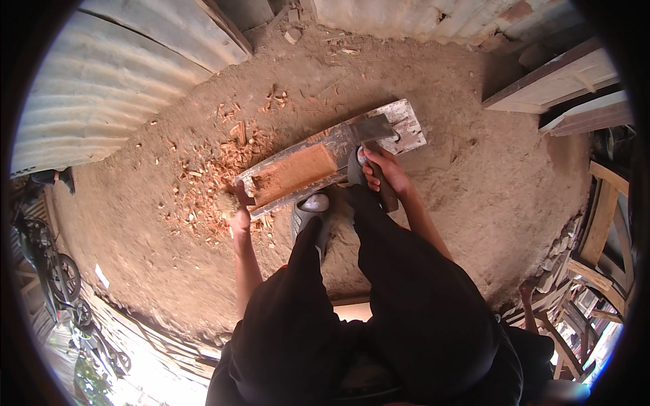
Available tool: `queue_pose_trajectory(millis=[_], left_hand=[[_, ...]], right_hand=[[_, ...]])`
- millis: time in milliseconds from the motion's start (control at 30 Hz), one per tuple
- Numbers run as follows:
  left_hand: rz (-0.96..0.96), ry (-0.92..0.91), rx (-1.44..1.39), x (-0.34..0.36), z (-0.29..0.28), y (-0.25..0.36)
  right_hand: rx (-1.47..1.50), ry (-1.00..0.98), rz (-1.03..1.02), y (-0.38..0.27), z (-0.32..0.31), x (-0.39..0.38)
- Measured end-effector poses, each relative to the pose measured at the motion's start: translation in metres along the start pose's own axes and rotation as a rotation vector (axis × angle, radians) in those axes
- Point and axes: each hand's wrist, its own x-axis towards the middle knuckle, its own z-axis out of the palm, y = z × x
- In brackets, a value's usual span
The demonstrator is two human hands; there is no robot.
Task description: The person uses a chisel to carve a piece of wood clamped to a workbench. They repeatedly strike the chisel with a mallet to remove wood shavings, shaping the wood piece.
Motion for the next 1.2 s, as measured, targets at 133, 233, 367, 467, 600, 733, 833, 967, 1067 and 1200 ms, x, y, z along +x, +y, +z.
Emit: queue_pose_trajectory(millis=[133, 233, 367, 467, 600, 733, 833, 967, 1067, 1200], left_hand=[[-0.308, 0.096, -0.524, -0.004, 0.048, 0.047], [-0.327, 0.018, -0.475, -0.010, 0.068, 0.035], [-0.344, 0.048, -0.534, -0.016, 0.028, -0.007], [-0.093, 0.116, -0.257, -0.012, -0.009, -0.017], [0.068, 0.010, 0.048, -0.001, -0.001, 0.023], [-0.238, 0.078, -0.512, 0.000, 0.029, 0.047], [-0.166, 0.148, -0.209, -0.005, 0.046, 0.031], [-0.204, 0.169, -0.045, -0.010, 0.026, 0.019], [-0.190, 0.138, -0.029, -0.014, 0.003, 0.012], [-0.176, 0.111, -0.108, -0.020, -0.032, -0.022]], right_hand=[[-0.013, 0.023, 0.002, -0.001, 0.000, -0.001], [-0.003, 0.026, 0.018, 0.000, 0.001, 0.002], [0.007, 0.024, 0.027, 0.001, -0.001, 0.001], [-0.004, 0.025, 0.019, -0.001, 0.001, 0.003], [-0.002, 0.059, 0.026, 0.001, -0.007, -0.001], [0.004, 0.041, 0.029, 0.002, -0.004, 0.001], [-0.010, 0.027, 0.032, -0.001, 0.001, 0.003], [0.002, 0.030, 0.034, 0.001, -0.004, 0.002], [0.010, 0.025, 0.040, 0.000, -0.005, 0.002], [0.012, 0.008, 0.044, 0.002, -0.004, 0.006]])
